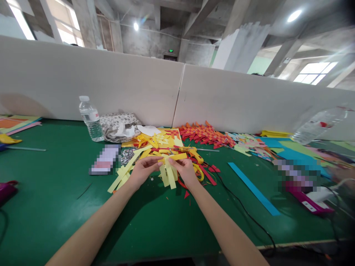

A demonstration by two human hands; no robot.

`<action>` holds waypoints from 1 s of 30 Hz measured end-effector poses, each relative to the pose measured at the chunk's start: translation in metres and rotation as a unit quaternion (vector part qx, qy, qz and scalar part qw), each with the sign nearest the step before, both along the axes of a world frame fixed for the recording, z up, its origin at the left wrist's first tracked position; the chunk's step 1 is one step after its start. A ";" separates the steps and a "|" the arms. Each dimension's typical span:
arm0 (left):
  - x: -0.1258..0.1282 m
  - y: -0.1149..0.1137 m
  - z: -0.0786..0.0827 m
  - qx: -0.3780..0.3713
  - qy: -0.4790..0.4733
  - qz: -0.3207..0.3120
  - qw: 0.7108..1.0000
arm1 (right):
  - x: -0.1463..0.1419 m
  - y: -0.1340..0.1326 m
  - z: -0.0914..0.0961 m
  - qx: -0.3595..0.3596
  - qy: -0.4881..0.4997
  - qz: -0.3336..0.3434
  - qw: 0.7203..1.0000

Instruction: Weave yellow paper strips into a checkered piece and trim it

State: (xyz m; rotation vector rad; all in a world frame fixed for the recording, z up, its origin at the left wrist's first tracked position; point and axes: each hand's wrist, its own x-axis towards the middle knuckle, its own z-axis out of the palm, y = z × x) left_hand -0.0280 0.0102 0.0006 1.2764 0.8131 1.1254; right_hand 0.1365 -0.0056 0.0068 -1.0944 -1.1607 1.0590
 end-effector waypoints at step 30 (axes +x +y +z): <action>0.002 -0.002 0.001 -0.021 0.041 0.027 0.999 | -0.005 -0.002 0.004 0.004 0.080 -0.016 0.997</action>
